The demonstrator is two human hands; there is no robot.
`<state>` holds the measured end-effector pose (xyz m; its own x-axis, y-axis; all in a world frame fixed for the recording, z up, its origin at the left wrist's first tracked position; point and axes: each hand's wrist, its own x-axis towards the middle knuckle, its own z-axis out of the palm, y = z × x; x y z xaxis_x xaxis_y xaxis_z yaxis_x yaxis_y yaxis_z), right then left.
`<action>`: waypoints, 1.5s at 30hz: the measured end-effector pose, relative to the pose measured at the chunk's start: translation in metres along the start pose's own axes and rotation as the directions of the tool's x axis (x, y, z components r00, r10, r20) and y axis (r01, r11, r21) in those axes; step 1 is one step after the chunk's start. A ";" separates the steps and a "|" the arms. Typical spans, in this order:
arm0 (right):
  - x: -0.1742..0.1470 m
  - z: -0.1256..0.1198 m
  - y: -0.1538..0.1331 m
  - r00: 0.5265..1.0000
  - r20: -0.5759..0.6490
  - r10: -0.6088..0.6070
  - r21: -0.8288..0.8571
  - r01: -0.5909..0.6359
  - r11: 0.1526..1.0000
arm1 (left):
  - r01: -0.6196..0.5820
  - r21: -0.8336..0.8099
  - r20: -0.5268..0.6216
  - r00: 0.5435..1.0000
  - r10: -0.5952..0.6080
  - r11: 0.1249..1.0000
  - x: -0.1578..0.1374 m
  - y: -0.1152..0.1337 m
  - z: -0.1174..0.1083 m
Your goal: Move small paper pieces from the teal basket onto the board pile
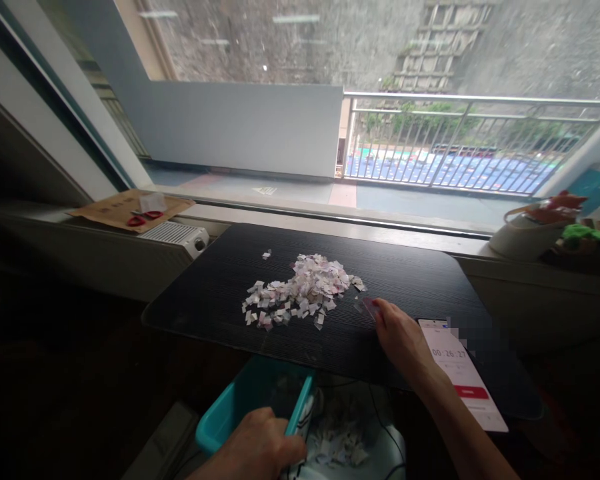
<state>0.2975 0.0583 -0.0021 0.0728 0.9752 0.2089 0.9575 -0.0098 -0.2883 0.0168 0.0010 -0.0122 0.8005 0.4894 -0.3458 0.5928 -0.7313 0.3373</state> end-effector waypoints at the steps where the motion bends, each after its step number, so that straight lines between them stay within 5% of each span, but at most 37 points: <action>1: -0.004 0.003 -0.004 1.000 0.011 -0.019 0.008 0.019 1.000 | 0.000 -0.004 0.004 1.000 0.000 1.000 0.000 0.000 0.000; 9: -0.023 0.012 -0.066 0.965 0.126 -0.229 0.197 0.202 0.959 | 0.016 -0.048 0.020 1.000 -0.015 0.999 -0.003 -0.001 -0.003; 23: -0.012 0.012 -0.056 0.968 0.155 -0.195 0.155 0.171 0.973 | 0.059 -0.089 -0.008 0.998 -0.060 0.994 -0.009 0.004 -0.009; 28: -0.009 0.009 -0.057 0.981 0.157 -0.114 0.013 0.113 0.993 | 0.031 -0.067 0.018 0.999 -0.030 0.997 -0.007 0.012 -0.017; 35: -0.003 0.008 -0.085 0.958 0.218 -0.186 0.036 0.183 0.982 | -0.067 0.065 0.112 0.992 0.059 0.996 0.006 0.020 -0.026; 40: -0.020 0.007 -0.093 0.898 0.252 -0.360 0.233 0.305 0.923 | -0.036 0.042 0.119 0.992 0.031 0.998 0.004 0.026 -0.036; 45: -0.023 0.005 -0.080 0.944 0.195 -0.266 0.145 0.241 0.960 | -0.056 0.033 0.094 0.994 0.052 0.998 0.004 0.027 -0.039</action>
<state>0.2177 0.0374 0.0118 -0.2407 0.9663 0.0918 0.8958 0.2575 -0.3622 0.0394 0.0019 0.0293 0.8187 0.4039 -0.4081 0.5442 -0.7727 0.3269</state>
